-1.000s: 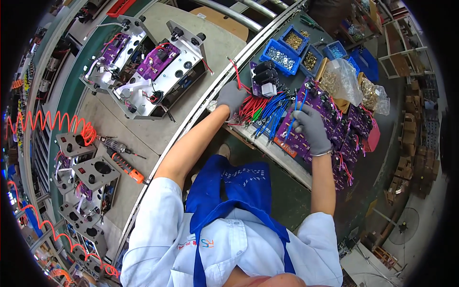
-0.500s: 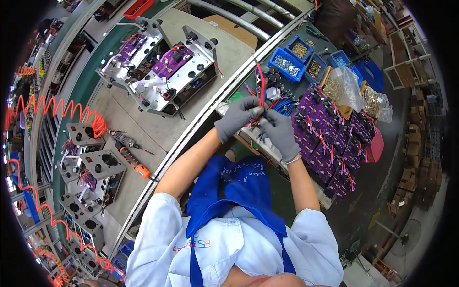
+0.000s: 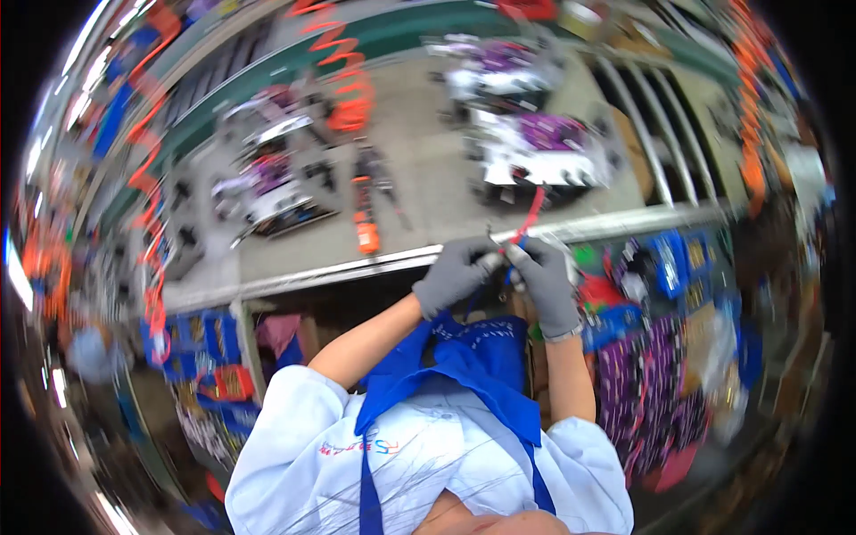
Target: The person assembles electronic components onto printed circuit boards by hand, securing them with screws using both manual screwdrivers and a pneumatic screwdriver.
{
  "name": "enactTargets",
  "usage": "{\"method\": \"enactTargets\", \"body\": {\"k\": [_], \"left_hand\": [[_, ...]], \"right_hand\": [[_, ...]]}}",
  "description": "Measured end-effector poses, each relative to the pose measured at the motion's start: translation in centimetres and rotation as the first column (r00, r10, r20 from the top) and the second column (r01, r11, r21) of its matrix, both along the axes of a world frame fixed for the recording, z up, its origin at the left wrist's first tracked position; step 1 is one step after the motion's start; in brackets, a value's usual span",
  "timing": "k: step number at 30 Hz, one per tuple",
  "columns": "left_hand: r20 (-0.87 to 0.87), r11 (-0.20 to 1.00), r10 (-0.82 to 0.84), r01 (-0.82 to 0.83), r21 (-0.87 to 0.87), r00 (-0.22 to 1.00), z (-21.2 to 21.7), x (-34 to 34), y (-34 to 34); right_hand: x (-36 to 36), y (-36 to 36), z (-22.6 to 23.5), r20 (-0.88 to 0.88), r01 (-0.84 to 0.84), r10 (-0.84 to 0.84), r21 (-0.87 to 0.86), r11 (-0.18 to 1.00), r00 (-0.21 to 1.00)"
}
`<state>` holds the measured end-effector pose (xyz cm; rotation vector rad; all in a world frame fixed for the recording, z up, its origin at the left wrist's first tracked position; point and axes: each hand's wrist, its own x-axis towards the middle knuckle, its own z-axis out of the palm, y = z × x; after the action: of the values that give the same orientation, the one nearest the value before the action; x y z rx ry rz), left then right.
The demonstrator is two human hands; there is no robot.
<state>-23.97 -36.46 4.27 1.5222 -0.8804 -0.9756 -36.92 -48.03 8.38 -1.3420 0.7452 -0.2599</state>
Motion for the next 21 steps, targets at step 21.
{"method": "enactTargets", "body": {"k": [21], "left_hand": [[-0.335,0.534,0.737,-0.81,-0.243,0.587,6.7,34.7,30.0]], "right_hand": [[50.4,16.2,3.9,-0.234,-0.24,0.202,-0.971,0.007,0.951]]}}
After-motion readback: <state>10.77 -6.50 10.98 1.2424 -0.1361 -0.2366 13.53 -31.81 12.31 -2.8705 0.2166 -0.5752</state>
